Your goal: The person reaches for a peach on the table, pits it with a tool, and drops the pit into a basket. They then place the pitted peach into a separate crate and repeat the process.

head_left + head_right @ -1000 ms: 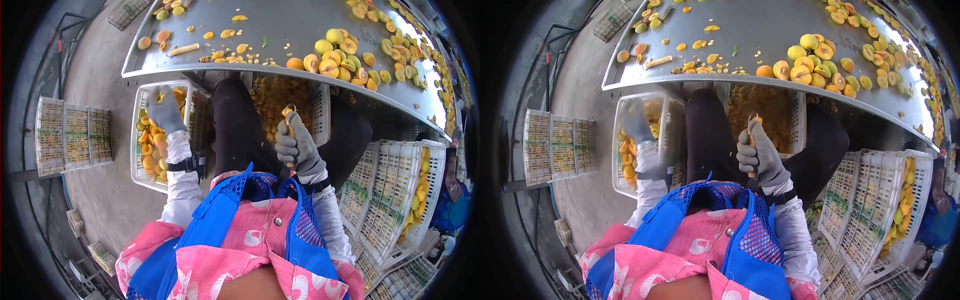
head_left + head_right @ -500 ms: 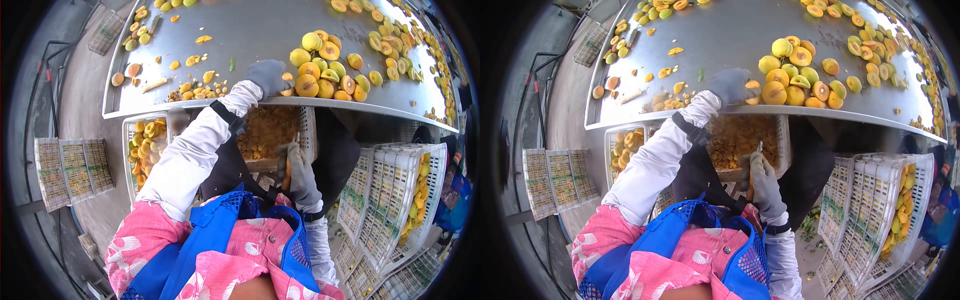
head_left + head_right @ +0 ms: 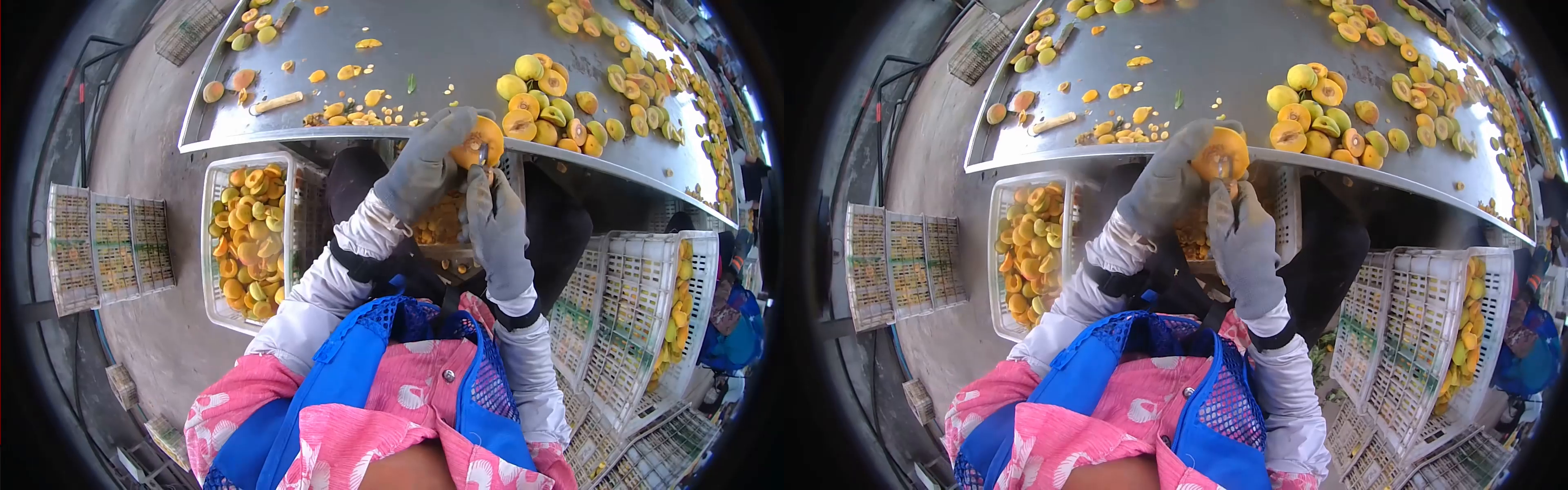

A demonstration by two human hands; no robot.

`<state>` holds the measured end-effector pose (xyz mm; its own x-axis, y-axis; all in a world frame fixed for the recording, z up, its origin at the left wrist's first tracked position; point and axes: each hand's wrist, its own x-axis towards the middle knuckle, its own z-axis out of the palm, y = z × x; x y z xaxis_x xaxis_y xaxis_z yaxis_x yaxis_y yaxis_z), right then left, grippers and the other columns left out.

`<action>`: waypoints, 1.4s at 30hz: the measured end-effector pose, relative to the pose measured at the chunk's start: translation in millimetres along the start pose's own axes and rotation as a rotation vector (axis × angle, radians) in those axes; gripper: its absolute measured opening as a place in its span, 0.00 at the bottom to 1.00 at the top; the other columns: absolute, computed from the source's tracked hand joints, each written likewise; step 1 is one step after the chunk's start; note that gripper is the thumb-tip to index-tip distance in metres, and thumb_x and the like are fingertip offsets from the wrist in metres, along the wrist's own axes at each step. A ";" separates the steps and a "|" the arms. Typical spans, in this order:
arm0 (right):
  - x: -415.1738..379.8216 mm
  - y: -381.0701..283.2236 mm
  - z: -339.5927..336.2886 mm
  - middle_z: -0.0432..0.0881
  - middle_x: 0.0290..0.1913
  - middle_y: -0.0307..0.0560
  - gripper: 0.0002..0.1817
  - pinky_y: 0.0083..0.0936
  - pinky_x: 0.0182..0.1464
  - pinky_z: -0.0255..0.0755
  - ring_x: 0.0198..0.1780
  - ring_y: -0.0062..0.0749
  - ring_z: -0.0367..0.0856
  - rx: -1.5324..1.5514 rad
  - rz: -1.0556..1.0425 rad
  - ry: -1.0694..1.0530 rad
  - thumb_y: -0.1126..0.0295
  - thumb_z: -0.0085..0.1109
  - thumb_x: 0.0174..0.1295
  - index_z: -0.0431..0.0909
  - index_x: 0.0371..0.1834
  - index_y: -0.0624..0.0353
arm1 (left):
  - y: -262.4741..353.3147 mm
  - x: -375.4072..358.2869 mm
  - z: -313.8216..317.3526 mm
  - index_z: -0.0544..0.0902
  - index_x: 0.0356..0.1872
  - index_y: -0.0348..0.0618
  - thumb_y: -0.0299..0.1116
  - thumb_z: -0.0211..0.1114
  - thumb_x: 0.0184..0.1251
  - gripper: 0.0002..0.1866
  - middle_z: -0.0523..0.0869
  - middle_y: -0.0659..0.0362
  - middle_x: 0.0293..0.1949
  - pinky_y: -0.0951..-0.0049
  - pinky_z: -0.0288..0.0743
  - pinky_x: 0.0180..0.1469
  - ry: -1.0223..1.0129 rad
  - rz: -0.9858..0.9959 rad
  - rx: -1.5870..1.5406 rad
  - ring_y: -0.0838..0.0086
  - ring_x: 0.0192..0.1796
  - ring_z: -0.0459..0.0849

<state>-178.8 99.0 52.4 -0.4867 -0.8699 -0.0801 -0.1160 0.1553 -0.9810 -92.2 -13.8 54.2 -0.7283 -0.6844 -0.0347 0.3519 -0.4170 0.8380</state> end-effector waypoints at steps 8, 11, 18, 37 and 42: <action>-28.5 -23.7 11.9 0.77 0.25 0.48 0.14 0.28 0.29 0.68 0.24 0.28 0.70 -0.230 -0.283 0.116 0.65 0.51 0.73 0.76 0.46 0.67 | 10.3 -24.4 19.9 0.76 0.53 0.35 0.51 0.53 0.76 0.25 0.84 0.53 0.42 0.74 0.78 0.45 0.029 0.185 0.048 0.72 0.41 0.82; -33.2 -26.5 14.6 0.79 0.27 0.55 0.13 0.33 0.31 0.71 0.26 0.42 0.76 -0.246 -0.309 0.142 0.66 0.51 0.73 0.76 0.47 0.68 | 8.1 -30.6 29.0 0.77 0.54 0.34 0.48 0.54 0.76 0.23 0.84 0.53 0.41 0.73 0.80 0.43 0.083 0.564 0.484 0.72 0.38 0.83; -36.9 -21.8 6.6 0.81 0.28 0.63 0.14 0.41 0.29 0.73 0.34 0.62 0.82 -0.373 -0.428 0.076 0.68 0.54 0.70 0.70 0.47 0.71 | 5.1 -34.6 44.7 0.81 0.48 0.33 0.45 0.53 0.77 0.21 0.85 0.53 0.39 0.72 0.82 0.39 0.207 0.230 -0.022 0.71 0.36 0.85; -25.3 -31.8 -33.4 0.54 0.17 0.26 0.25 0.14 0.12 0.44 0.13 0.12 0.47 0.792 0.758 -0.785 0.40 0.38 0.73 0.66 0.32 0.49 | -7.6 -33.0 27.5 0.83 0.43 0.34 0.48 0.53 0.77 0.23 0.86 0.56 0.36 0.77 0.79 0.40 0.044 0.092 0.181 0.77 0.35 0.82; -23.3 -8.2 -23.9 0.50 0.16 0.24 0.27 0.14 0.12 0.44 0.12 0.12 0.45 1.042 0.821 -0.727 0.37 0.36 0.72 0.64 0.29 0.47 | -19.0 -25.9 17.8 0.82 0.44 0.35 0.52 0.51 0.77 0.26 0.85 0.55 0.38 0.73 0.79 0.42 0.080 -0.133 0.108 0.75 0.38 0.83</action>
<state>-187.2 129.2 66.5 0.4476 -0.7932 -0.4128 0.7664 0.5782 -0.2799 -90.5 22.6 48.9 -0.7138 -0.6744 -0.1885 0.1871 -0.4431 0.8767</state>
